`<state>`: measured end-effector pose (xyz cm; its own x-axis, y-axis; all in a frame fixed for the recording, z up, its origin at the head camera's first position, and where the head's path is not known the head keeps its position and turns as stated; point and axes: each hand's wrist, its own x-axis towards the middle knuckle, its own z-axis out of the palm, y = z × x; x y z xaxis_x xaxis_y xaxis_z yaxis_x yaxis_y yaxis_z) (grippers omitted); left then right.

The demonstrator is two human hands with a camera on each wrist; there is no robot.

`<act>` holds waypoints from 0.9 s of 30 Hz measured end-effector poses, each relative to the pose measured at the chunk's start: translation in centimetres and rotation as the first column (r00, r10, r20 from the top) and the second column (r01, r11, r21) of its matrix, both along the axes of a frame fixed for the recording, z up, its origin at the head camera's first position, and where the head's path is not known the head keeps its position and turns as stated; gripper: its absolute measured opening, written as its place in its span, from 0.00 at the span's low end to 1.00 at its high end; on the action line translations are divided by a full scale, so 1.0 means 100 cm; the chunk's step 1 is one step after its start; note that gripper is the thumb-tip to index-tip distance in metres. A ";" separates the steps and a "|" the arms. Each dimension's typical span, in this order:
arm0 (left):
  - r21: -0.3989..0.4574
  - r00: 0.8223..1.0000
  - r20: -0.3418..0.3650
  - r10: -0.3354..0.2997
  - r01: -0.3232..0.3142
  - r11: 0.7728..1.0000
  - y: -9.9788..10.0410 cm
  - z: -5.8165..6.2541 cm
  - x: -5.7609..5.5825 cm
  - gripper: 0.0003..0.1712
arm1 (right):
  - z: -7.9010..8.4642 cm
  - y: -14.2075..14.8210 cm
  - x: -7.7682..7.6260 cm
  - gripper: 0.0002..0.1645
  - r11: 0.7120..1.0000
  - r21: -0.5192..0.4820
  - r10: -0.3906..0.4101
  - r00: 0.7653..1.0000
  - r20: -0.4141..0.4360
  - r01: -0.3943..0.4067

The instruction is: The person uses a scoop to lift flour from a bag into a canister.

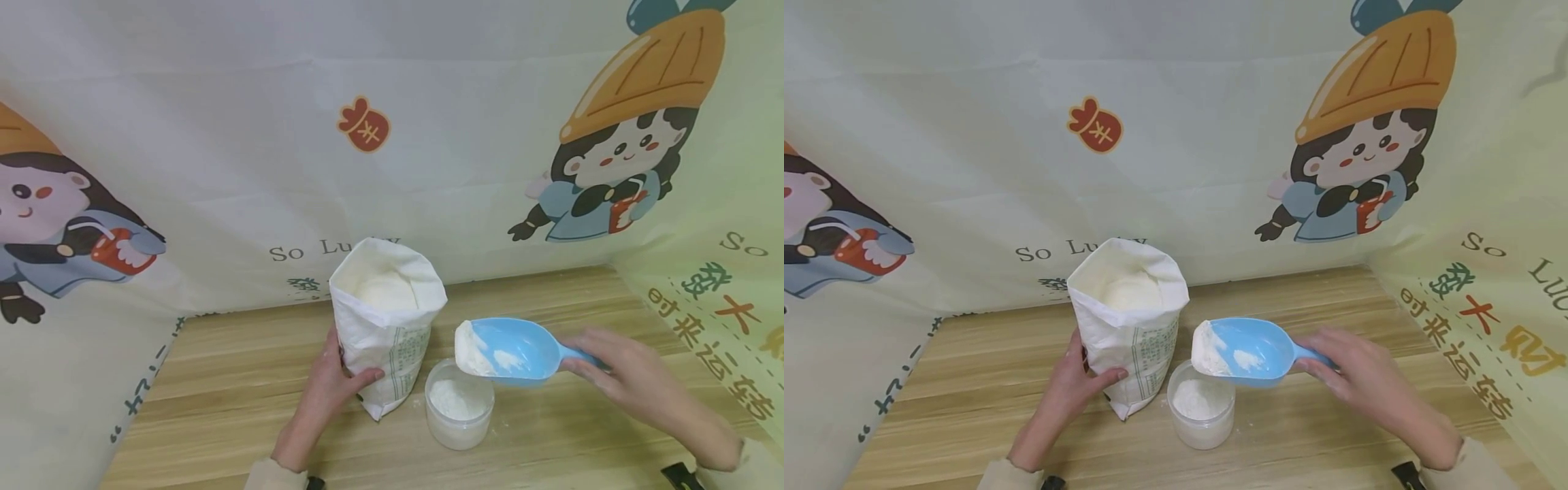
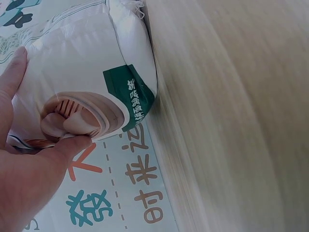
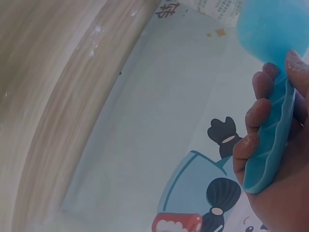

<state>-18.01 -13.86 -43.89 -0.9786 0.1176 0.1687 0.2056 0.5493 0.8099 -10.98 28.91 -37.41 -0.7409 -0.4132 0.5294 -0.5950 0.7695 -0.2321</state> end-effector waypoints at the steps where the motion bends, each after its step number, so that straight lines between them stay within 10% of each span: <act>1: 0.002 1.000 0.002 -0.001 0.001 1.000 0.000 0.000 0.000 0.65 | 0.000 0.001 0.000 0.15 1.000 0.009 0.006 1.000 -0.004 -0.006; 27: 0.021 1.000 -0.018 -0.012 0.013 1.000 -0.001 -0.004 0.000 0.65 | 0.019 0.002 -0.007 0.19 0.961 0.274 0.083 0.988 -0.130 -0.044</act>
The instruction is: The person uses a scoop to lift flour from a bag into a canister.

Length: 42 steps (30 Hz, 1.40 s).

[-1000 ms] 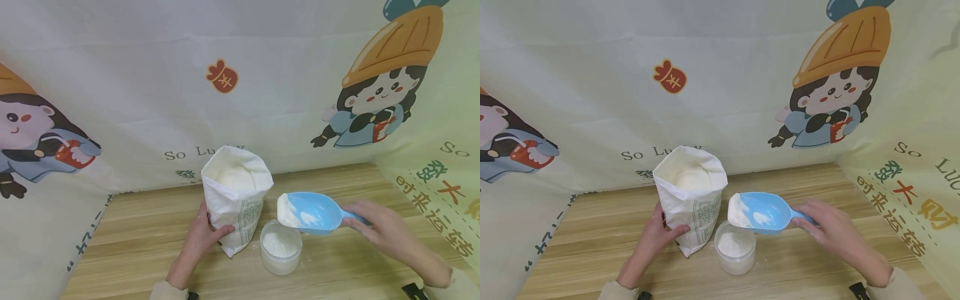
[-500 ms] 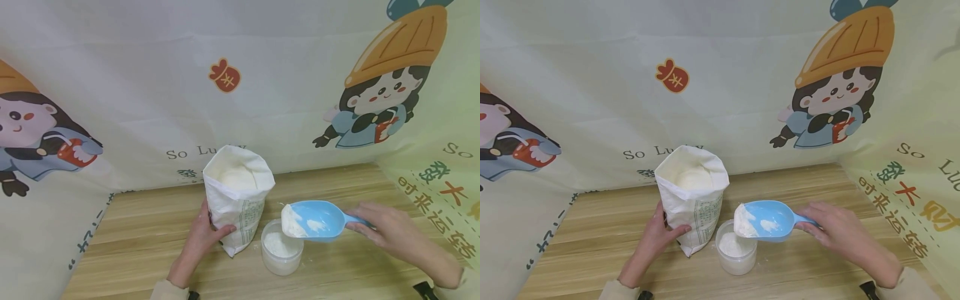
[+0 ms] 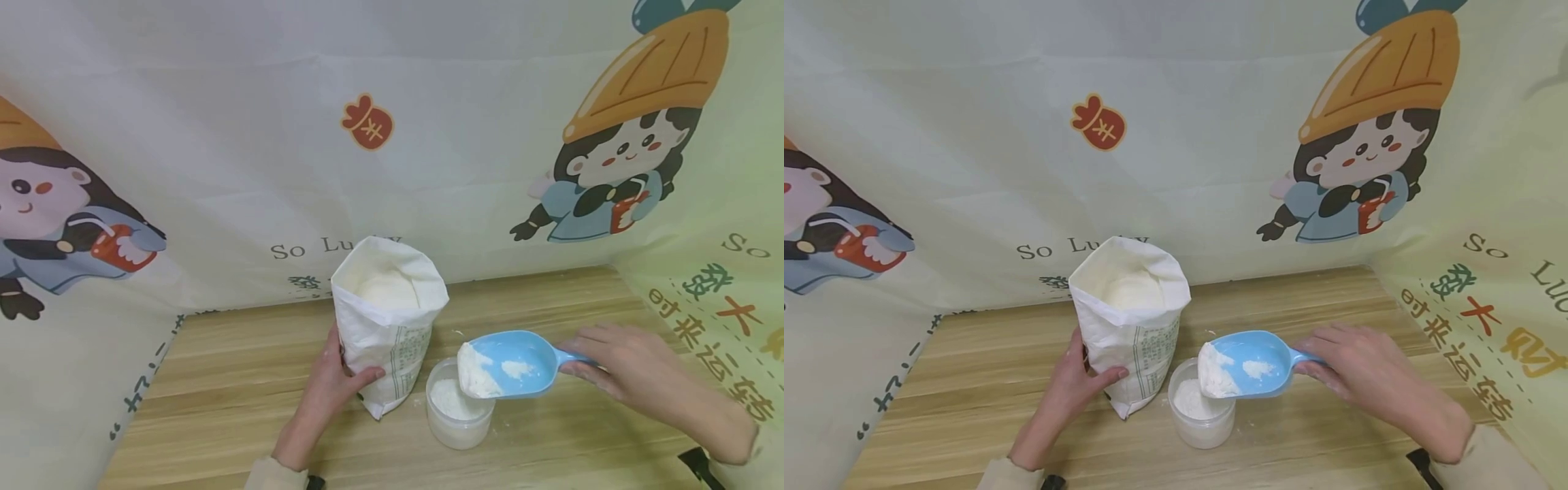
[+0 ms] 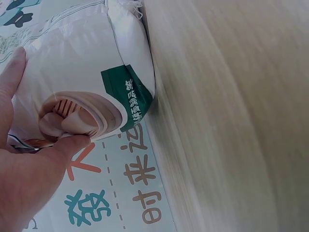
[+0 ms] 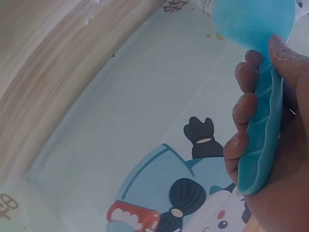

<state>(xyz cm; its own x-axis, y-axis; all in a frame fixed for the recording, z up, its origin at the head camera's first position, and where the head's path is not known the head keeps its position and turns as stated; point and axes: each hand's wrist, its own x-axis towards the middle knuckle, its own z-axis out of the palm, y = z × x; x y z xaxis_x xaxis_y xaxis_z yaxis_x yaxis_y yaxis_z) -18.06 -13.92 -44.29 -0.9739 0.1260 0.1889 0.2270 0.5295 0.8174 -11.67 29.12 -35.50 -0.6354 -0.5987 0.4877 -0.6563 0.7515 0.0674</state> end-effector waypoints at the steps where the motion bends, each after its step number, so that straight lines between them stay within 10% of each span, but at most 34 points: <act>1: 0.002 1.000 0.002 0.000 0.000 1.000 0.000 0.000 0.000 0.65 | 0.001 -0.001 0.000 0.20 1.000 0.009 0.003 1.000 -0.003 -0.003; 24: -0.009 1.000 -0.025 -0.007 0.007 1.000 0.000 -0.001 0.000 0.65 | 0.029 -0.029 -0.003 0.41 0.983 0.169 0.097 0.982 -0.160 -0.070; 32: -0.006 1.000 -0.012 -0.004 0.004 1.000 0.000 0.000 0.001 0.65 | 0.037 -0.037 -0.001 0.19 0.969 0.237 0.116 0.979 -0.166 -0.075; 42: -0.013 1.000 -0.017 -0.005 0.004 1.000 0.000 0.001 0.000 0.65 | 0.048 -0.047 -0.001 0.14 0.953 0.288 0.148 0.971 -0.190 -0.089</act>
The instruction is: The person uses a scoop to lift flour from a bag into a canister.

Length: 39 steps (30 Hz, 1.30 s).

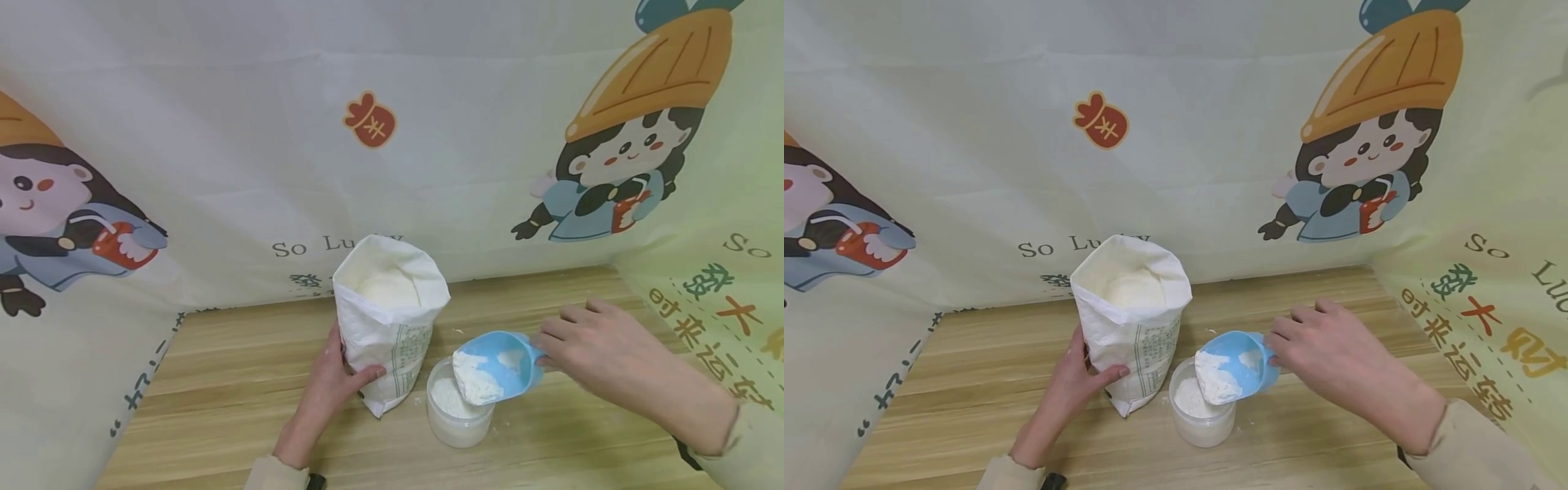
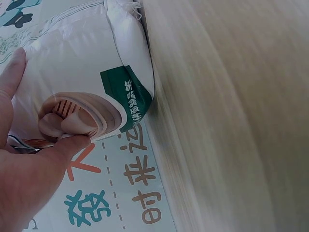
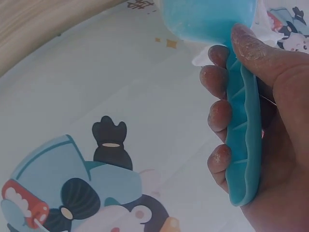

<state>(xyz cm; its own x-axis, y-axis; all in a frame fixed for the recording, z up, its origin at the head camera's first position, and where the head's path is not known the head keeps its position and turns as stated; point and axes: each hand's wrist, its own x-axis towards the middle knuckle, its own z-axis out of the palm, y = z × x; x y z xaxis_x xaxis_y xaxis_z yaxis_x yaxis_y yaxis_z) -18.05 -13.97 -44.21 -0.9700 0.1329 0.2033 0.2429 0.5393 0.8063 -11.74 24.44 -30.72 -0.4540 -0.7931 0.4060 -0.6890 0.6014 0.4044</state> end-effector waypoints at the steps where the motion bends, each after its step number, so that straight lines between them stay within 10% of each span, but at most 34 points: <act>1: 0.000 1.000 0.000 0.000 0.000 1.000 0.000 0.000 0.000 0.65 | 0.001 -0.001 0.000 0.14 1.000 0.007 -0.004 1.000 0.000 0.004; 39: 0.007 1.000 0.013 0.008 -0.008 1.000 0.000 0.000 0.001 0.65 | 0.024 -0.044 0.006 0.14 0.964 0.254 -0.067 0.995 -0.072 0.084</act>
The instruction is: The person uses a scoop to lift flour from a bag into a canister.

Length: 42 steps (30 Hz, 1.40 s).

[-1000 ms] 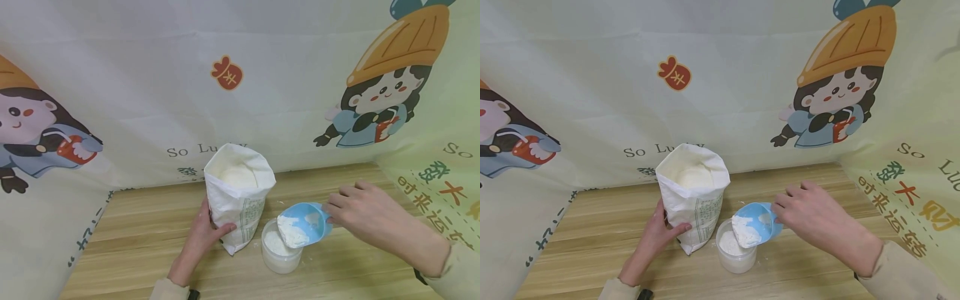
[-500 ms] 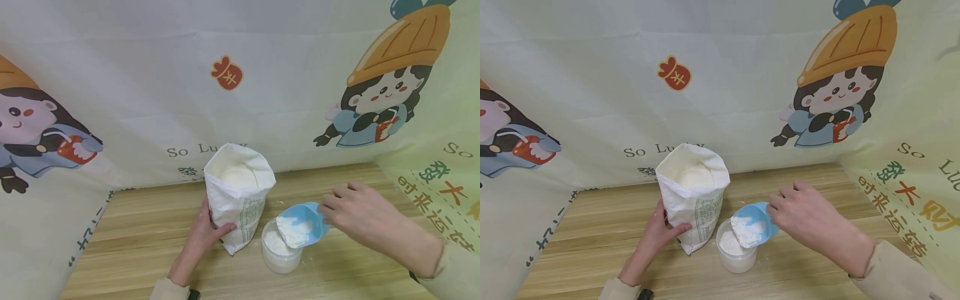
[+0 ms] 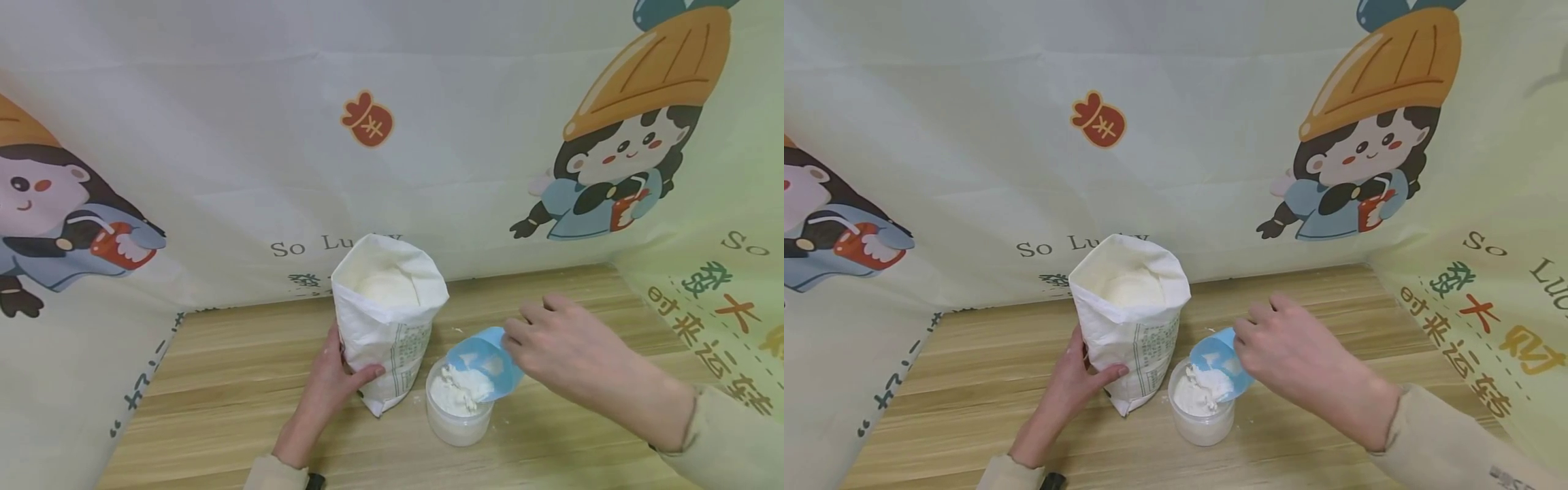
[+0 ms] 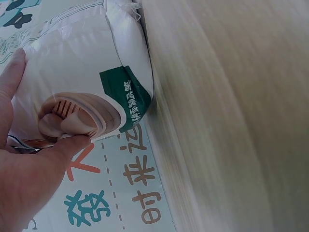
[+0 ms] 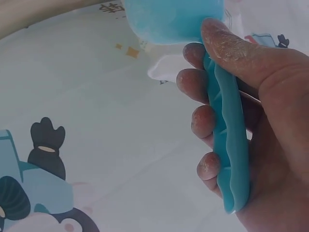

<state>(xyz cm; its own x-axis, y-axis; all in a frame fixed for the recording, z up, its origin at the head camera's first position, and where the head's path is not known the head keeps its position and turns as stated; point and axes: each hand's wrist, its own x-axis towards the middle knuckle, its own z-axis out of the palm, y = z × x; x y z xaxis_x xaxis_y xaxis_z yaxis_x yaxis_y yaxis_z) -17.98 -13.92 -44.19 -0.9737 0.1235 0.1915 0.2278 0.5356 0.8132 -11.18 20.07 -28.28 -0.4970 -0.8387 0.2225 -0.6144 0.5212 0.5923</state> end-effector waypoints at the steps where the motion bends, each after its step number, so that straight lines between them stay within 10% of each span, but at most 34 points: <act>1: 0.000 1.000 0.000 0.000 0.000 1.000 0.000 0.000 0.000 0.65 | 0.001 -0.001 0.000 0.14 1.000 0.004 -0.003 1.000 -0.003 0.003; 20: -0.008 1.000 -0.014 0.003 -0.003 1.000 -0.001 -0.001 0.000 0.66 | 0.003 -0.002 0.004 0.15 0.999 -0.007 0.043 0.997 -0.058 -0.043; 42: 0.019 1.000 0.002 -0.009 0.009 1.000 -0.001 -0.001 -0.001 0.64 | -0.013 0.055 -0.010 0.15 0.940 -0.340 0.035 0.989 0.145 0.016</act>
<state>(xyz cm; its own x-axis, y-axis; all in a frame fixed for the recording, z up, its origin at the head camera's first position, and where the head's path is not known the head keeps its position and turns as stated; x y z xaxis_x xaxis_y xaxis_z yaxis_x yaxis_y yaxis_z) -18.06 -14.05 -44.28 -0.9730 0.1286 0.1918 0.2309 0.5180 0.8236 -12.21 25.54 -29.57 -0.5379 -0.7308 0.4202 -0.6868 0.6689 0.2842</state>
